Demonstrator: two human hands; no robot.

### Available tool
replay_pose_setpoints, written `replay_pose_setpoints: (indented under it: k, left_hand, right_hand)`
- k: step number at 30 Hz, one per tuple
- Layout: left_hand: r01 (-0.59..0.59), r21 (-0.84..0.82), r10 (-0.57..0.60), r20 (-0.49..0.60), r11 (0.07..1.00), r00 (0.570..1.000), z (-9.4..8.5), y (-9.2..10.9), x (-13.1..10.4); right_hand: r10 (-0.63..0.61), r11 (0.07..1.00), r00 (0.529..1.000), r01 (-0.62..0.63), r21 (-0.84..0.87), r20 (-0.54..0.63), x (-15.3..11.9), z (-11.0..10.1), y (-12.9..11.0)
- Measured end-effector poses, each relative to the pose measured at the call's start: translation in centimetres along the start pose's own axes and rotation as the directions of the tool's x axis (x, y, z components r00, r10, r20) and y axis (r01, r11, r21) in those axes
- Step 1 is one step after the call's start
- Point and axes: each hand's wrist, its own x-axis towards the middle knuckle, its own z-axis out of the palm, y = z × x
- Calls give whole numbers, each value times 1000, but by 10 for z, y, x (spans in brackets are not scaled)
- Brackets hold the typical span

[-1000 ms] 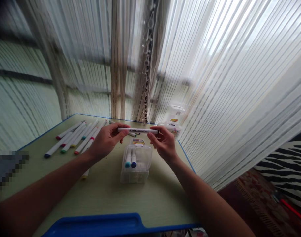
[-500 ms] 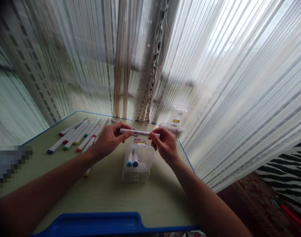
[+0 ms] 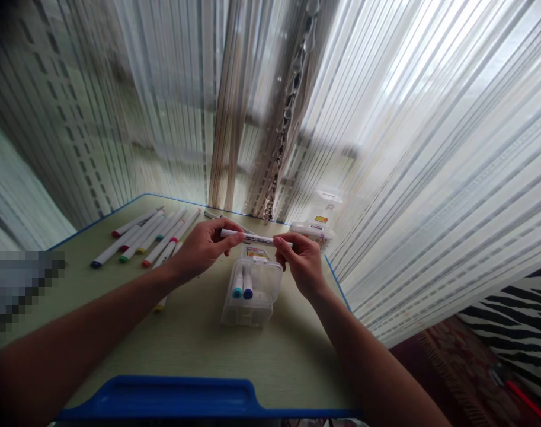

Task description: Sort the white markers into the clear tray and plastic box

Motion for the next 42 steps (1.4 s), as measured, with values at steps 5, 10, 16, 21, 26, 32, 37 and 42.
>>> replay_pose_setpoints:
  k: [5, 10, 16, 21, 26, 32, 37, 42]
  left_hand:
    - [-10, -59, 10, -6, 998, 1000, 0, -2, 1]
    - [-1, -140, -4, -36, 990, 999, 1, -5, 3]
    - [92, -279, -110, -49, 956, 993, 1, -1, 4]
    - [142, -360, -174, -58, 922, 983, 2, 4, 3]
    - [147, -344, -180, -65, 927, 981, 2, 4, 3]
    - [90, -227, -104, -52, 970, 993, 1, -2, 4]
    - [58, -146, -61, -16, 988, 998, 3, -2, 2]
    - [53, -96, -51, 15, 994, 999, 3, -1, 1]
  right_hand:
    - [95, 983, 996, -94, 158, 3, 3, -1, 3]
    - [107, 975, 994, -104, 195, -6, 3, -1, 1]
    - [115, 969, 993, -110, 223, -11, 4, -1, -1]
    - [132, 956, 991, -128, 264, 0, 4, -1, -4]
    - [136, 952, 991, -135, 275, 16, 4, -1, -7]
    - [113, 964, 994, -111, 243, 7, 4, -1, -7]
    - [107, 972, 994, -104, 209, -4, 3, -2, -5]
    - [115, 978, 993, -111, 177, -14, 3, -1, -3]
